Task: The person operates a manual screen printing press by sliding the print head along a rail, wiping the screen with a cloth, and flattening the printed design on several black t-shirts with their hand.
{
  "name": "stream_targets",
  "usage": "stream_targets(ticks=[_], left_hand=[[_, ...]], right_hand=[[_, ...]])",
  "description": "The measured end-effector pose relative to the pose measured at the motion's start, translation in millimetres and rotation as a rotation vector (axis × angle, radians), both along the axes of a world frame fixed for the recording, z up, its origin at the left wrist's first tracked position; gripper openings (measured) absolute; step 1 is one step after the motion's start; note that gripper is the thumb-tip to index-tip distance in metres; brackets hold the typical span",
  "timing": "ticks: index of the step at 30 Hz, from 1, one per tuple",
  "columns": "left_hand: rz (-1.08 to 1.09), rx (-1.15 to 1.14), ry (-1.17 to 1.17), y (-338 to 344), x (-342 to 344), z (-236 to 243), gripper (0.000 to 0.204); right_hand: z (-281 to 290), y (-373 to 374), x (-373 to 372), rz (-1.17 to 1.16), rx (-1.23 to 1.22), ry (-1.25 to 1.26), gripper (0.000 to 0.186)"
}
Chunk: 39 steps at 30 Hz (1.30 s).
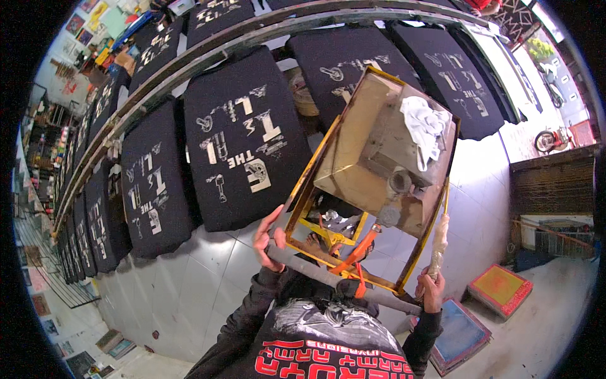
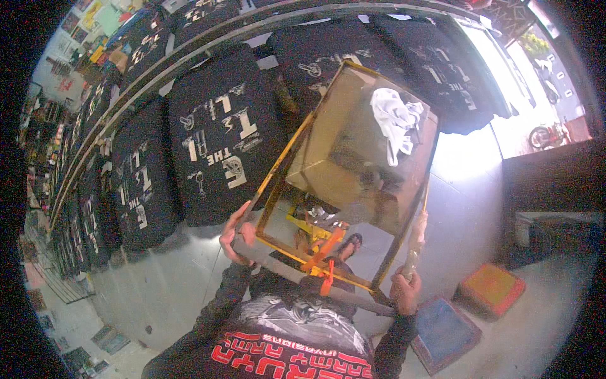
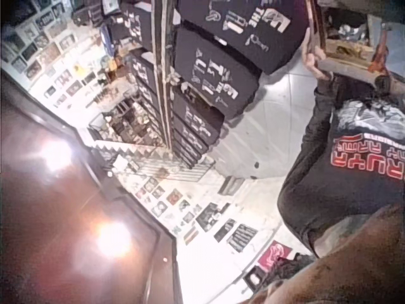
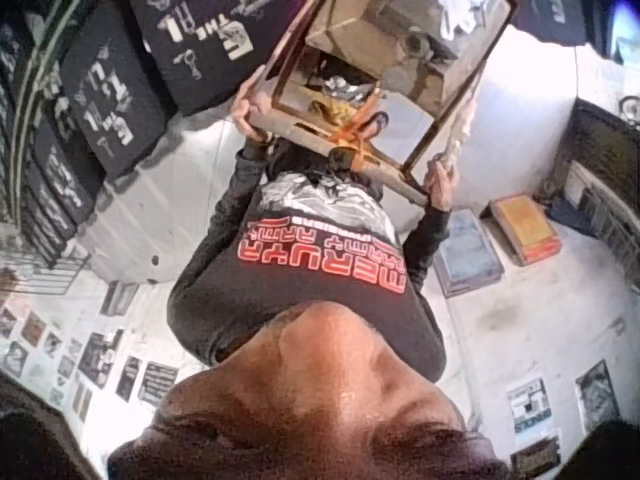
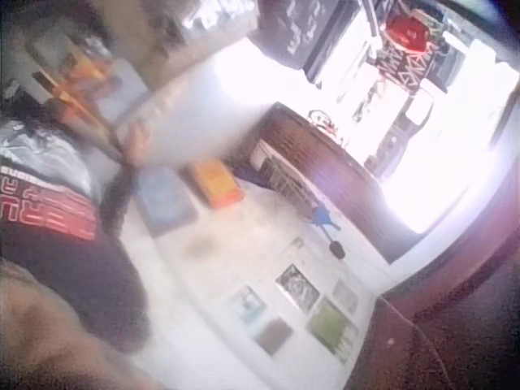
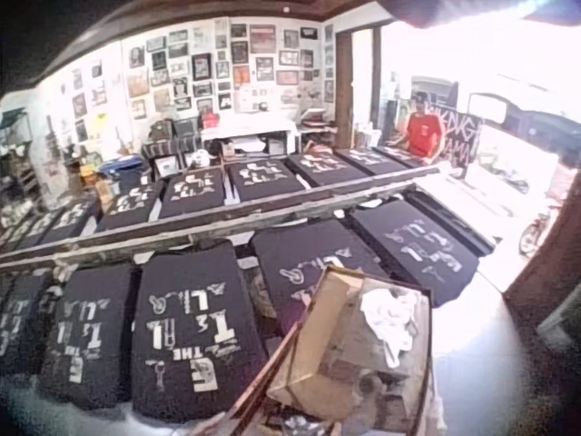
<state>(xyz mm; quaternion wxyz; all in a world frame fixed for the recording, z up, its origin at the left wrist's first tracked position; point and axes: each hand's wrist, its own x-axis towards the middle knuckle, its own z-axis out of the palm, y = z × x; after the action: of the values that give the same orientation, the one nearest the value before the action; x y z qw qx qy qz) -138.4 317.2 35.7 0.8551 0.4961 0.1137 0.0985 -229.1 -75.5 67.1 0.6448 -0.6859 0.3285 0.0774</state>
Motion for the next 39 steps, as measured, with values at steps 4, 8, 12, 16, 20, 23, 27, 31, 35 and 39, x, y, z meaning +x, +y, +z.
stream_targets(ticks=[4,8,12,16,20,23,27,31,35,39], left_hand=[[0.007,-0.021,-0.007,2,1,-5,0.080],[-0.014,-0.008,-0.010,4,3,-2,0.082],[0.016,0.031,-0.021,0,6,1,0.083],[0.002,0.024,-0.025,1,8,-2,0.083],[-0.020,0.022,-0.034,7,7,-5,0.084],[-0.088,0.036,-0.027,8,8,4,0.084],[-0.307,0.135,0.135,19,12,30,0.075],[-0.633,0.292,0.249,42,14,41,0.055],[-0.658,0.412,0.245,41,18,58,0.043],[-0.609,0.390,0.212,47,7,45,0.038]], right_hand=[[-8,-2,0,0.017,-0.035,-0.007,0.008],[-11,-3,2,0.029,-0.060,-0.018,0.009],[-19,-8,1,0.060,-0.104,-0.050,0.008],[-19,-7,5,0.059,-0.069,-0.081,0.008],[0,6,14,0.050,-0.023,-0.048,0.010],[4,9,15,0.029,-0.035,-0.005,0.012],[13,20,22,0.003,-0.081,0.074,0.014],[15,22,20,0.013,-0.142,0.048,0.015],[14,19,26,0.076,-0.208,-0.007,0.014],[-6,3,18,0.143,-0.274,-0.027,0.011]])
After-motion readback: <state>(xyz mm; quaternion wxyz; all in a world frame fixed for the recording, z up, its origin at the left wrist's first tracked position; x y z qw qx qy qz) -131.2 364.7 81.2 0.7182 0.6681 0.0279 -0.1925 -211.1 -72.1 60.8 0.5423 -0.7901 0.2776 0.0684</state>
